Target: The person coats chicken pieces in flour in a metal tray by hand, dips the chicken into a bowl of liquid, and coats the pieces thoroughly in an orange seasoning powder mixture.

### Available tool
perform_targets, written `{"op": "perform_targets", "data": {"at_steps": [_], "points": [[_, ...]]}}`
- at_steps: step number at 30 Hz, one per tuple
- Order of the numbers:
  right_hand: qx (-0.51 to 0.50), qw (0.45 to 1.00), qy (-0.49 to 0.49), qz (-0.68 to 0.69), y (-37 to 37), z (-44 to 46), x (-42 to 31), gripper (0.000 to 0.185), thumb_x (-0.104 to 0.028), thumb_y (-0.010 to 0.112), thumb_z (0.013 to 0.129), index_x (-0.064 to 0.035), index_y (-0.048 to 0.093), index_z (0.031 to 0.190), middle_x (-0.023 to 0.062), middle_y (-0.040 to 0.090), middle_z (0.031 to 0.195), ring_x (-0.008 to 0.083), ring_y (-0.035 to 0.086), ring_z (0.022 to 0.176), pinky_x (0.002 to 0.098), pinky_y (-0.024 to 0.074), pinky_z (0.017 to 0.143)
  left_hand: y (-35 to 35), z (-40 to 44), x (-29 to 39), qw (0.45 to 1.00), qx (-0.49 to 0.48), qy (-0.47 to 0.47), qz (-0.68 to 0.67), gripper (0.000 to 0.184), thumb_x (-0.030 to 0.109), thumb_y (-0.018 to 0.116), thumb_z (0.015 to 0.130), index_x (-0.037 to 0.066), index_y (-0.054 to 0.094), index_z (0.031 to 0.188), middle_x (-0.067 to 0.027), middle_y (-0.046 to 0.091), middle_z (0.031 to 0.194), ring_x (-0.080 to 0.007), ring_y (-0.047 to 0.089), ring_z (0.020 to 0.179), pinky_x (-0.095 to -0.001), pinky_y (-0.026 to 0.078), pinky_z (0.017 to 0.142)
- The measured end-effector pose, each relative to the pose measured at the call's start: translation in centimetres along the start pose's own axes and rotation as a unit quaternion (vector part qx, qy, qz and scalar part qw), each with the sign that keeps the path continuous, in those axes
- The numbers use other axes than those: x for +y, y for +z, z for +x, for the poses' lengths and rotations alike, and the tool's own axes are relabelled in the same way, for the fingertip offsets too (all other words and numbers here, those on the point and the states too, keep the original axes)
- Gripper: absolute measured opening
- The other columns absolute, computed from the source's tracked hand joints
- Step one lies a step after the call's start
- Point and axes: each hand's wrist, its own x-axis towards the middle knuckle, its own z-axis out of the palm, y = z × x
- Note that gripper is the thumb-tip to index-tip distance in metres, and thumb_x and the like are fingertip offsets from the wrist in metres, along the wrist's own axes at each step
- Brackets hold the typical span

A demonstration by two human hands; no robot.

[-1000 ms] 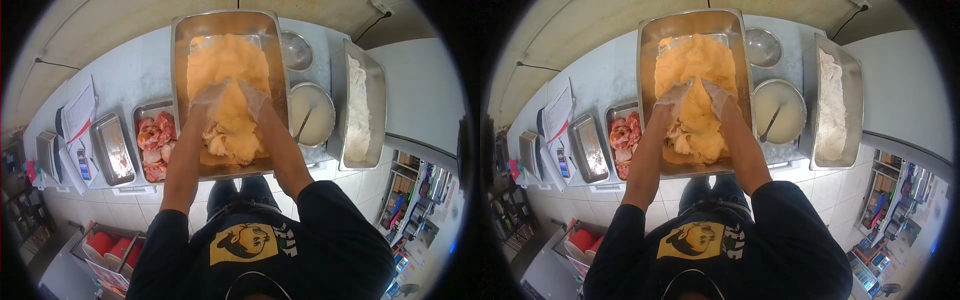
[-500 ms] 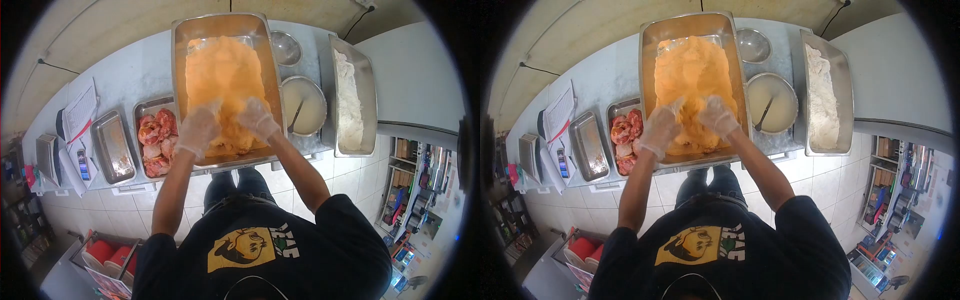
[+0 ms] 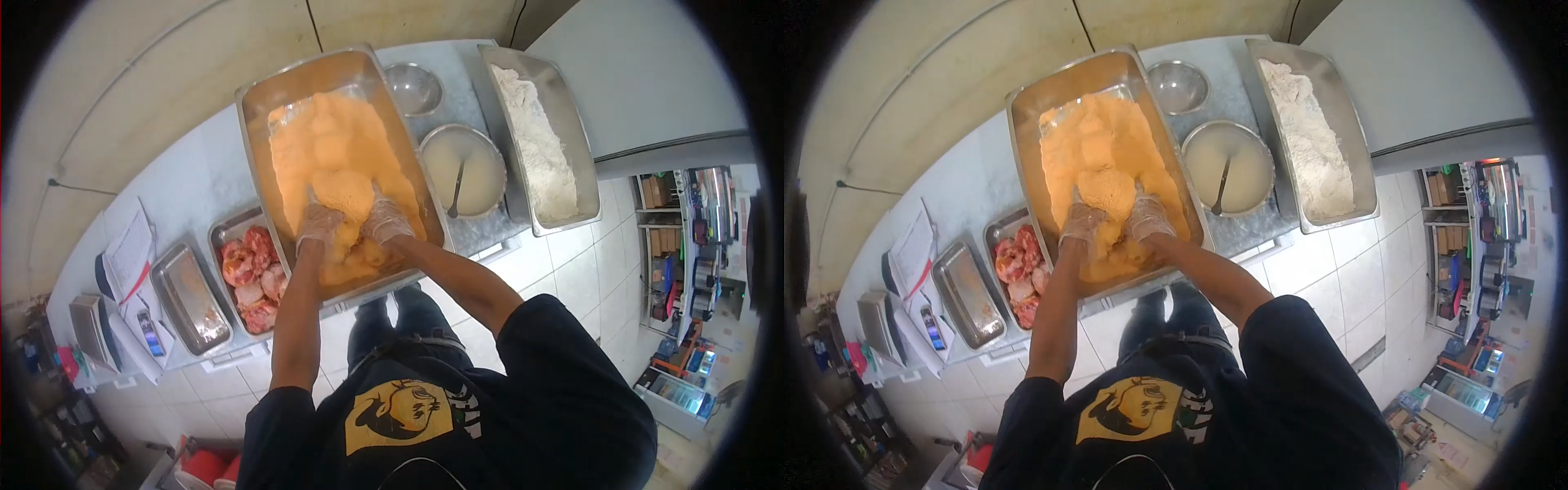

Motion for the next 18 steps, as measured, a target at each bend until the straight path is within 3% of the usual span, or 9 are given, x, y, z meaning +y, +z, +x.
{"op": "perform_targets", "data": {"at_steps": [4,6,8,9,10,11,12,14,18], "points": [[0.087,0.977,-0.183,-0.061,0.1,3.4,0.7,0.067,-0.013,0.072,0.071,-0.009,0.048,0.134,0.0195,0.061,0.118,0.0358,0.059,0.108,0.0426,0.0468,0.092,-0.9,2.8,-2.8,0.995,-0.089,0.044,-0.016,0.074,0.012,0.075,0.069,0.008,0.042,0.134,-0.0097,0.065,0.11,-0.0245,0.063,0.101,-0.0335,0.047,0.092],[-0.017,0.978,-0.118,0.173,-3.4,1.7,-0.2,0.06,-0.015,0.071,0.072,-0.0071,0.052,0.128,0.0195,0.06,0.12,0.0358,0.059,0.108,0.0424,0.0469,0.093,-3.0,-1.0,2.9,0.906,-0.126,0.138,0.379,0.063,0.012,0.072,0.072,0.008,0.048,0.13,-0.0091,0.066,0.106,-0.0231,0.063,0.101,-0.0326,0.048,0.09],[-0.135,0.908,-0.036,0.396,-3.3,1.5,1.0,0.053,-0.017,0.071,0.073,-0.0052,0.056,0.123,0.0195,0.059,0.121,0.0357,0.059,0.108,0.0422,0.0471,0.093,-4.4,-5.0,7.4,0.984,-0.063,-0.143,-0.088,0.059,0.015,0.072,0.071,0.009,0.051,0.127,-0.0124,0.066,0.11,-0.0251,0.063,0.104,-0.0358,0.047,0.09],[-0.125,0.979,-0.16,-0.001,-1.1,3.7,3.3,0.059,-0.016,0.07,0.075,-0.0049,0.051,0.129,0.0196,0.061,0.114,0.035,0.06,0.104,0.0423,0.049,0.09,-5.1,-6.6,8.7,0.942,-0.016,-0.233,-0.242,0.058,0.017,0.072,0.071,0.009,0.053,0.125,-0.0136,0.066,0.111,-0.0258,0.062,0.106,-0.0369,0.047,0.09],[-0.116,0.948,-0.21,-0.207,-1.1,3.5,3.4,0.062,-0.015,0.07,0.076,-0.0048,0.048,0.133,0.0196,0.062,0.111,0.0347,0.061,0.103,0.0423,0.05,0.088,-5.6,-7.3,9.4,0.978,-0.124,-0.044,0.161,0.063,0.021,0.071,0.074,0.007,0.048,0.131,-0.0161,0.058,0.123,-0.03,0.058,0.11,-0.0374,0.046,0.093],[-0.09,0.874,-0.262,-0.398,-1.2,3.3,3.4,0.065,-0.015,0.07,0.077,-0.0046,0.046,0.136,0.0197,0.064,0.107,0.0343,0.062,0.101,0.0424,0.051,0.087,-5.2,-7.8,9.4,0.915,-0.183,0.045,0.357,0.065,0.023,0.07,0.076,0.006,0.046,0.134,-0.0173,0.054,0.129,-0.0322,0.056,0.113,-0.0377,0.046,0.094],[-0.07,0.933,-0.176,-0.307,-3.3,0.0,1.1,0.067,-0.014,0.07,0.077,-0.0057,0.044,0.137,0.0217,0.062,0.109,0.0348,0.061,0.104,0.0415,0.0503,0.088,-4.7,-8.3,9.4,0.811,-0.206,0.152,0.526,0.068,0.026,0.07,0.077,0.005,0.044,0.136,-0.0186,0.05,0.135,-0.0343,0.054,0.115,-0.038,0.046,0.096],[-0.054,0.971,-0.091,-0.214,-3.2,-2.8,-0.2,0.068,-0.014,0.071,0.077,-0.0069,0.042,0.138,0.0238,0.061,0.111,0.0352,0.059,0.108,0.0406,0.0495,0.09,-0.7,-8.4,6.9,0.975,0.049,-0.135,0.172,0.107,0.028,0.082,0.064,0.002,0.022,0.149,-0.0238,0.042,0.143,-0.0394,0.048,0.125,-0.0377,0.042,0.103],[0.042,0.984,-0.08,-0.155,-0.3,-0.4,1.4,0.073,-0.016,0.072,0.077,-0.0058,0.037,0.14,0.0263,0.056,0.119,0.0354,0.055,0.115,0.0406,0.045,0.098,2.9,-5.2,1.6,0.954,0.13,-0.003,0.271,0.125,0.027,0.085,0.059,0.004,0.004,0.152,-0.0219,0.04,0.145,-0.042,0.044,0.129,-0.0356,0.039,0.106]]}}
